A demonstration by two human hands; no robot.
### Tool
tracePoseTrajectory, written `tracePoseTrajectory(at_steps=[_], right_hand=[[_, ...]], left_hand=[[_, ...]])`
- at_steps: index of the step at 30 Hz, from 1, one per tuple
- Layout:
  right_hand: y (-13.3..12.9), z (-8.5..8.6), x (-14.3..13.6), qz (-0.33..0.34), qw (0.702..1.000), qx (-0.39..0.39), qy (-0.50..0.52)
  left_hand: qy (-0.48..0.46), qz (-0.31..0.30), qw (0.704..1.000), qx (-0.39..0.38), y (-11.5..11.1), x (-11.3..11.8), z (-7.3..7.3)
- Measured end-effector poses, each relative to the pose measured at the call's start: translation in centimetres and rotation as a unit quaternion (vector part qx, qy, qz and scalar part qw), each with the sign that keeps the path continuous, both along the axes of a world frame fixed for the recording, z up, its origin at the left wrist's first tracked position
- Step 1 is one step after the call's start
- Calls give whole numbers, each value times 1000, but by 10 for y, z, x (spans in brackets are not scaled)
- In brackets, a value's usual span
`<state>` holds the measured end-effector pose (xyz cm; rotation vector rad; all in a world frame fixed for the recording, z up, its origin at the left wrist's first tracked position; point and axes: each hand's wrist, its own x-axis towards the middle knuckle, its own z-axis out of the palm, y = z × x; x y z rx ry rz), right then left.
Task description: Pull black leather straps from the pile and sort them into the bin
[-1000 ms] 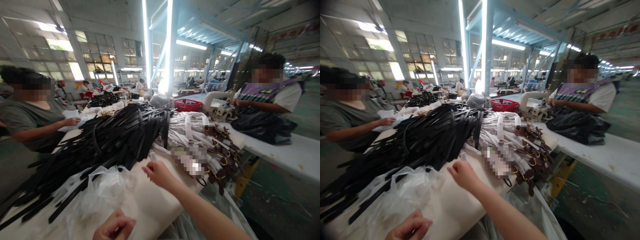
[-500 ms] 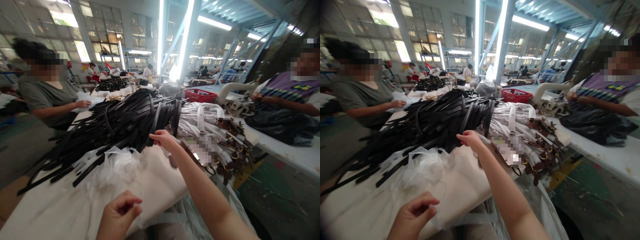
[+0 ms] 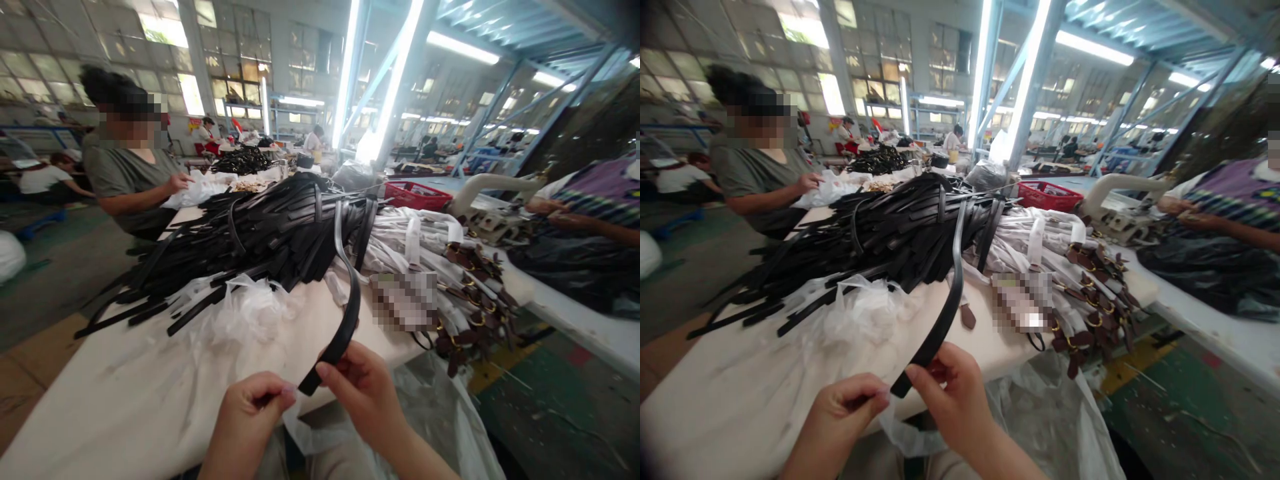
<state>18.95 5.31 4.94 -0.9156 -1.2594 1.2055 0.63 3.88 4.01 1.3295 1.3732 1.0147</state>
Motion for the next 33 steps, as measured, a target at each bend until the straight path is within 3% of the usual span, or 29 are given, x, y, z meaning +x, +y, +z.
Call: tracePoseTrajectory(at_steps=[3,9,18,25,33], right_hand=[[-4,4,3,-36,997,41,-55],[-5,15,-3,-44,995,70,-59],[-3,3,5,-76,986,95,-118],[-1,3,13,-54,992,66,-92],[2,1,23,18,995,41,-86]], left_hand=[[21,1,1000,-20,-1,6,7],[52,-3,998,-26,-2,19,14],[36,-26,998,-37,-3,22,18],[46,-55,997,-10,-4,23,13],[52,-72,996,-4,-5,23,13]])
